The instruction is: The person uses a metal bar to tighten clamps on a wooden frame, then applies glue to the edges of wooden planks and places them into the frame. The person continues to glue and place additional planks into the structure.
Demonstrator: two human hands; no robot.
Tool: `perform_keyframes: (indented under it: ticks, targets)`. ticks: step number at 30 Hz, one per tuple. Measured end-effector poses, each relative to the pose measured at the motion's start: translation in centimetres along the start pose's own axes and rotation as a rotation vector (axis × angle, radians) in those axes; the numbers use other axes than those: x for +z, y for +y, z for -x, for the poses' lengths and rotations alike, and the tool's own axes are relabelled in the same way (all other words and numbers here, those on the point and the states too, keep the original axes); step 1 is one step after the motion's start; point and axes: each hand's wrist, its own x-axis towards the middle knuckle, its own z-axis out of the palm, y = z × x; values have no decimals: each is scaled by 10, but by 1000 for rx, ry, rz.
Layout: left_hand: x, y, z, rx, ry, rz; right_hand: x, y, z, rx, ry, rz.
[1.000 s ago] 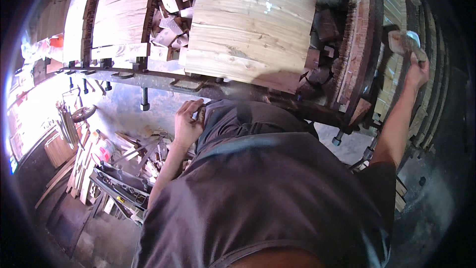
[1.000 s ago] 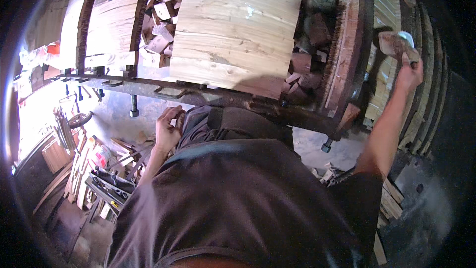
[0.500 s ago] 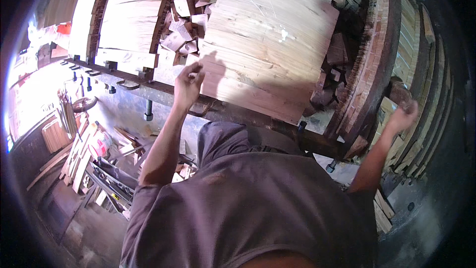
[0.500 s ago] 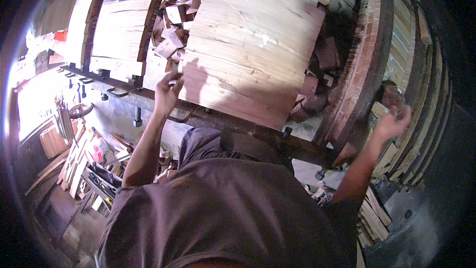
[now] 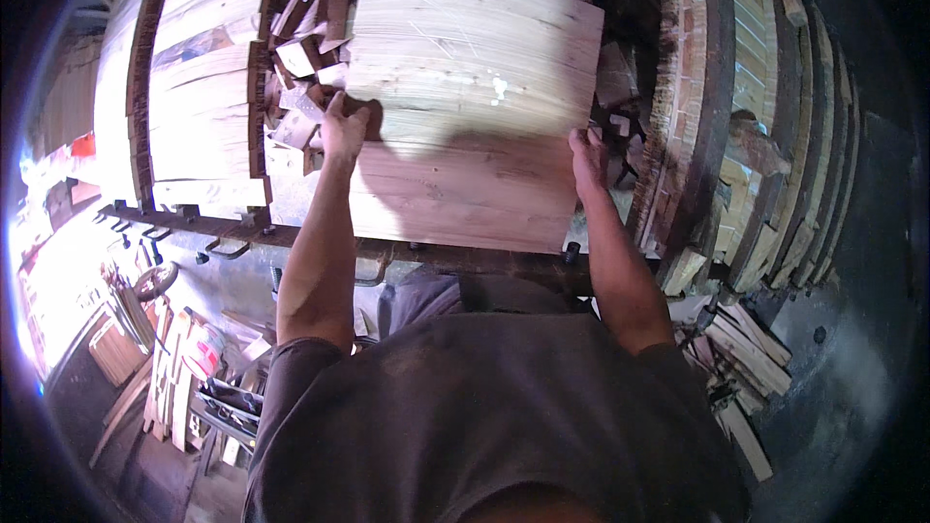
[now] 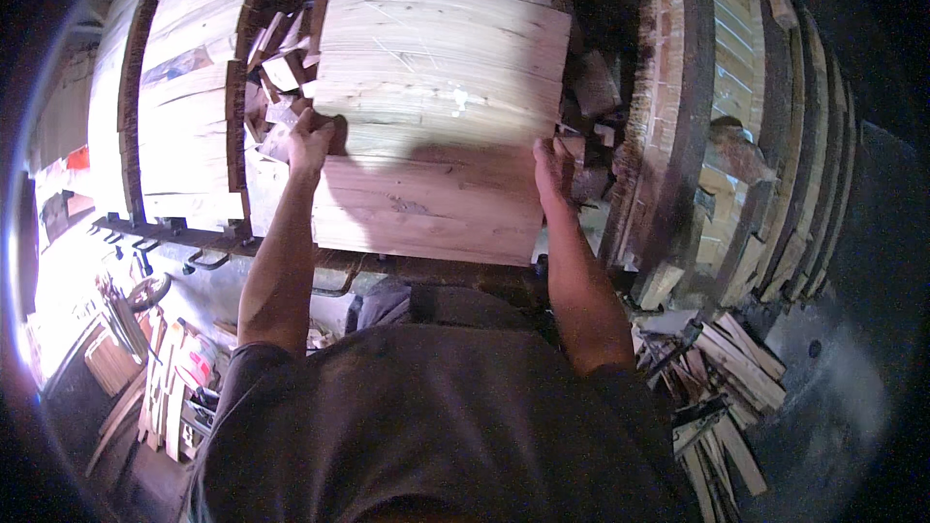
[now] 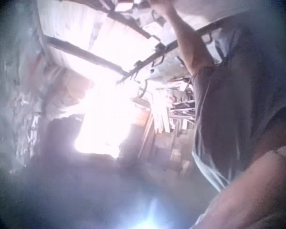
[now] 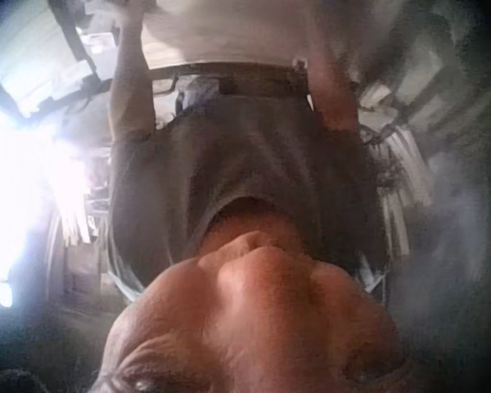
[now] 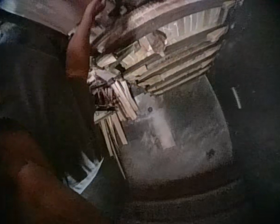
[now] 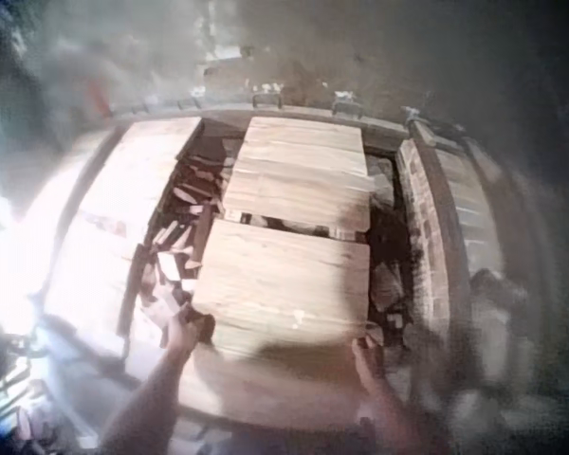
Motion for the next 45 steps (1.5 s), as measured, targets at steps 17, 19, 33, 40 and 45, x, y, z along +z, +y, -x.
perform_keyframes:
  ticks: [17,19,33,40,45]
  targets:
    - [-20,74,20,-284,-136,226,-26,-5,0,76,-159,-99]
    - [-27,52,15,-305,-185,531,-22,16,-5,136,-139,-334]
    - [-44,7,98,-494,-20,440,-23,24,12,414,-20,-697]
    - [-41,0,93,-397,-92,371,-24,4,23,481,71,-645]
    - [-41,-49,83,-373,-126,501,-18,8,23,448,98,-755]
